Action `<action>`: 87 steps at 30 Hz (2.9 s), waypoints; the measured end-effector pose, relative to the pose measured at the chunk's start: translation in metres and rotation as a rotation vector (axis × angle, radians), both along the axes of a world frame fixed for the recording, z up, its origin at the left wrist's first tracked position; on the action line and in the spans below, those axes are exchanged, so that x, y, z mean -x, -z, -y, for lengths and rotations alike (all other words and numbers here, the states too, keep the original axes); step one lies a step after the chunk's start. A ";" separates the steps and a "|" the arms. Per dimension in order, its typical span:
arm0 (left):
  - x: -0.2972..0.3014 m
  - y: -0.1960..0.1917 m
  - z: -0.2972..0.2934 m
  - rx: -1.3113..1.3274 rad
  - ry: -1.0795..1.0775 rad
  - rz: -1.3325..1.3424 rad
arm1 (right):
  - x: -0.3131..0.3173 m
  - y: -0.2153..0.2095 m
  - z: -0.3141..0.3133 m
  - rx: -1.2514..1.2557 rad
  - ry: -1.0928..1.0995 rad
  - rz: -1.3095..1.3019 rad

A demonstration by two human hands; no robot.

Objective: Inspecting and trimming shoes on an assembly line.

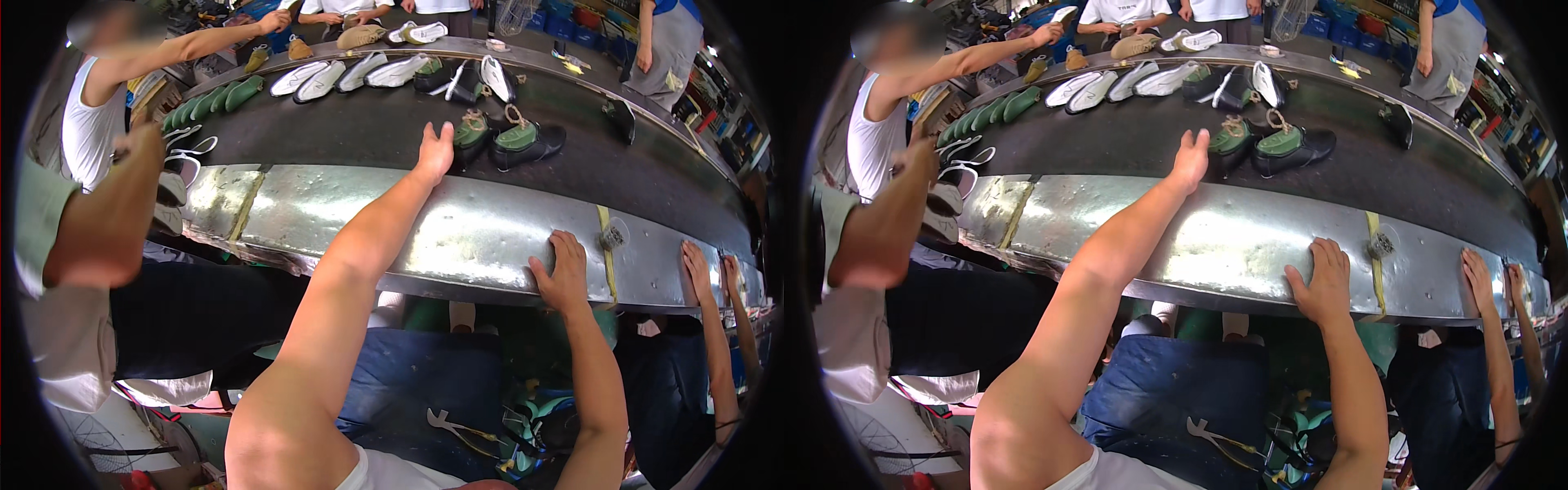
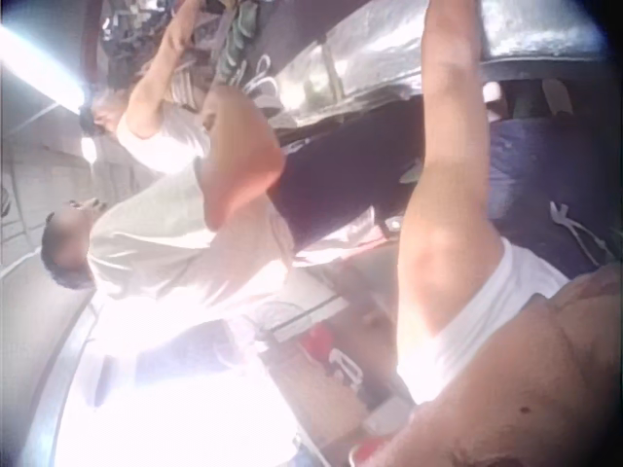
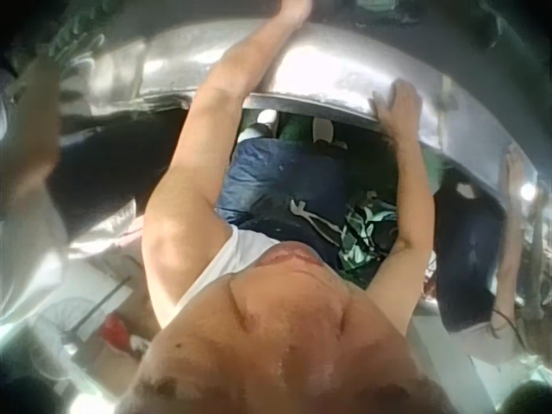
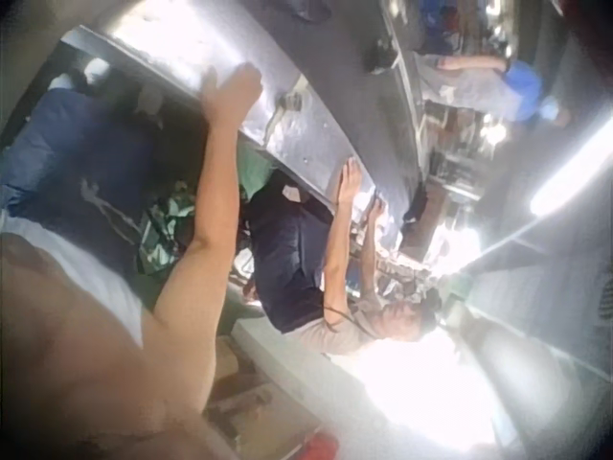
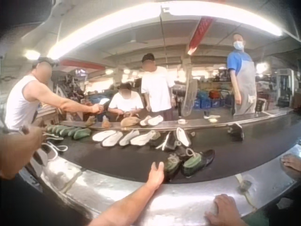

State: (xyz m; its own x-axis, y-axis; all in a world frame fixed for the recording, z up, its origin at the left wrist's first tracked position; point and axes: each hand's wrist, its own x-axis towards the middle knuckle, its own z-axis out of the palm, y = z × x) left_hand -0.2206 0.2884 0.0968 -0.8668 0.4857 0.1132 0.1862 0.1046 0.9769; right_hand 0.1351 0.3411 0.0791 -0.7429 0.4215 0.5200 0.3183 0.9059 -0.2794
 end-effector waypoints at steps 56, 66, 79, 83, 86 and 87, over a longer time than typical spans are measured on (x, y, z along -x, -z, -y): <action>0.051 -0.005 0.203 0.624 -0.137 -0.786 | 0.008 -0.021 0.036 0.059 0.082 0.030; 0.051 -0.009 0.211 0.602 -0.148 -0.785 | 0.009 -0.024 0.041 0.062 0.084 0.031; 0.055 -0.014 0.219 0.626 -0.119 -0.767 | 0.012 -0.031 0.052 0.052 0.083 0.021; 0.053 -0.016 0.220 0.644 -0.100 -0.740 | 0.011 -0.030 0.052 0.049 0.076 0.008; 0.056 -0.014 0.221 0.639 -0.102 -0.750 | 0.013 -0.031 0.053 0.043 0.077 0.010; 0.057 -0.012 0.221 0.635 -0.099 -0.752 | 0.013 -0.031 0.053 0.041 0.082 0.010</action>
